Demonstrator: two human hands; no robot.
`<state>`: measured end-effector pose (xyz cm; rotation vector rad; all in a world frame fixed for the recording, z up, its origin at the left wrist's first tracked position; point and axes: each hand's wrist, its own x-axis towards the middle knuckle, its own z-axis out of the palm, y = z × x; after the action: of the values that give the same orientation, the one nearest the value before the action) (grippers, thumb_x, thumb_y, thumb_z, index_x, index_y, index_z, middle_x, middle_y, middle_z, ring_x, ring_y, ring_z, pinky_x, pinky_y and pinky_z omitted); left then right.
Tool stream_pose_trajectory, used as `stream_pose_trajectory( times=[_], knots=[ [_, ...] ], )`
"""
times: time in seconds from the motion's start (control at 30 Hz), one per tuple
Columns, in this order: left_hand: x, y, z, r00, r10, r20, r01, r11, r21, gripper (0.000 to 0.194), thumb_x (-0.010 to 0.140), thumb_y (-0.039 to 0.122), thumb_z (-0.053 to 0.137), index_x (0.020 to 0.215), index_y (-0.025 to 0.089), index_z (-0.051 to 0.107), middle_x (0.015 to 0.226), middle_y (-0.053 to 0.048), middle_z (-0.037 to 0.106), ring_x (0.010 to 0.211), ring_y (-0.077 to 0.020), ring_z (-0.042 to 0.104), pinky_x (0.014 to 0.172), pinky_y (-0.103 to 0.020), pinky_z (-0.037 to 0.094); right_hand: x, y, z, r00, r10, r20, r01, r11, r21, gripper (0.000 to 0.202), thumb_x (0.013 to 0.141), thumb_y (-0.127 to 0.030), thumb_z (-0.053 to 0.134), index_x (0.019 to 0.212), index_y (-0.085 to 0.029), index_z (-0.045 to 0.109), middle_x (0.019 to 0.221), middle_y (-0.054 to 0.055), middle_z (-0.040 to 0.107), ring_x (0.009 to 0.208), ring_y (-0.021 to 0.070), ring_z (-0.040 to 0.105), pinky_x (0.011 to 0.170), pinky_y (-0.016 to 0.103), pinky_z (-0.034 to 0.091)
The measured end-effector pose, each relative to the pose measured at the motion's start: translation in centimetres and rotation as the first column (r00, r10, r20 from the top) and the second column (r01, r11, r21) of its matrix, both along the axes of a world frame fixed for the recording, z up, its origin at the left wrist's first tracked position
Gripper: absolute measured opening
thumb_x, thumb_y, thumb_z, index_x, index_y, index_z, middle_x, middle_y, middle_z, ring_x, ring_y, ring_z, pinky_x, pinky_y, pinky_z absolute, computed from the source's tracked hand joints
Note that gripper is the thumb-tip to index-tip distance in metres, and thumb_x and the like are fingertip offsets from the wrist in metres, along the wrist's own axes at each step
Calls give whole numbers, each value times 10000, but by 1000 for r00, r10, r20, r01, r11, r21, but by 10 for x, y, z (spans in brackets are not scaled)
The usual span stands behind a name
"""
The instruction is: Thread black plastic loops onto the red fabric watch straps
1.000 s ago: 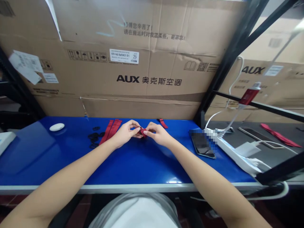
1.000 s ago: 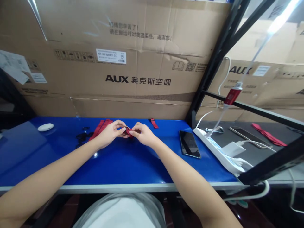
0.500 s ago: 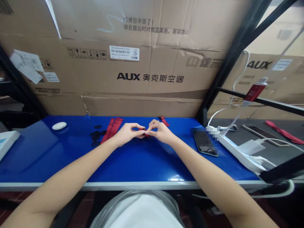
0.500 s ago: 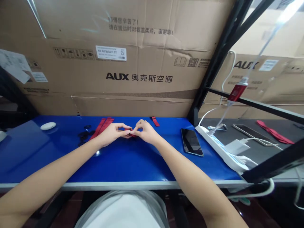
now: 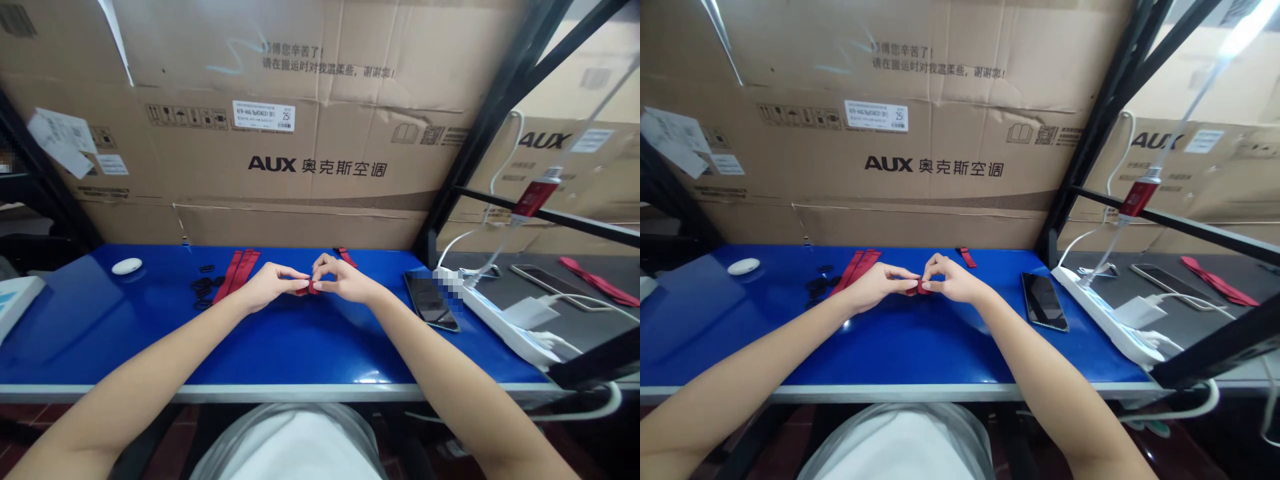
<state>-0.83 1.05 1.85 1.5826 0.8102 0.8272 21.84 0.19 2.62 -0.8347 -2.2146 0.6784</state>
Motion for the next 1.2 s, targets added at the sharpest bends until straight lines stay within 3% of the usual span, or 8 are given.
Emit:
stream_pose_trajectory(
  times=[0.17, 0.27, 0.37, 0.6, 0.8, 0.93, 1.2],
  knots=[
    [2, -4, 1, 994, -58, 93, 74, 981, -178, 373, 701, 308, 824, 1023, 138, 744, 994, -130, 744, 928, -253, 705, 874, -439, 572, 0, 0, 2, 1000, 23, 4, -23, 999, -38, 166, 816, -358, 685, 795, -196, 710, 995, 58, 527, 1003, 213, 533, 987, 412, 380],
    [4, -5, 2, 980, -23, 197, 82, 951, -296, 349, 726, 282, 809, 1036, 146, 722, 995, -121, 742, 924, -245, 711, 885, -473, 567, -3, 1, -1, 997, -40, -70, 37, 999, -37, 193, 819, -381, 677, 787, -192, 706, 1001, 54, 509, 991, 204, 536, 974, 405, 390],
    [6, -5, 3, 970, 16, 244, 63, 947, -314, 298, 719, 252, 814, 977, 133, 723, 957, -108, 744, 904, -223, 714, 913, -456, 556, -4, 2, -1, 995, -46, -92, 43, 999, -33, 194, 822, -383, 674, 788, -195, 708, 1005, 53, 510, 1013, 206, 534, 986, 406, 384],
    [9, -9, 4, 990, -63, 123, 81, 984, -155, 355, 676, 311, 837, 958, 112, 754, 997, -133, 736, 945, -253, 692, 899, -454, 568, 0, 0, 4, 1000, 20, -18, -22, 994, -105, 143, 760, -346, 731, 771, -204, 729, 991, 50, 544, 998, 204, 545, 981, 391, 391],
    [10, -6, 3, 985, 37, 166, -31, 999, -40, 464, 654, 349, 847, 1038, 121, 723, 1041, -122, 727, 939, -237, 696, 920, -447, 553, -16, 4, -9, 944, -195, -265, 131, 961, -242, 194, 732, -371, 725, 692, -183, 706, 934, 48, 587, 909, 187, 576, 910, 363, 428],
    [5, -4, 8, 995, 7, 98, -11, 999, 44, 571, 626, 309, 865, 1137, 142, 670, 1037, -111, 732, 928, -235, 705, 932, -428, 532, -18, 4, -11, 898, -214, -383, 61, 925, -375, 215, 688, -379, 761, 725, -175, 702, 953, 52, 643, 934, 197, 595, 927, 352, 418],
    [5, -3, 4, 1000, 0, 19, -4, 976, 218, 464, 686, 328, 815, 1092, 149, 678, 1056, -101, 715, 918, -236, 695, 844, -377, 558, -19, 2, -16, 884, -196, -424, -16, 895, -446, 236, 664, -383, 780, 714, -168, 696, 844, 35, 675, 839, 177, 603, 866, 331, 419]
  ],
)
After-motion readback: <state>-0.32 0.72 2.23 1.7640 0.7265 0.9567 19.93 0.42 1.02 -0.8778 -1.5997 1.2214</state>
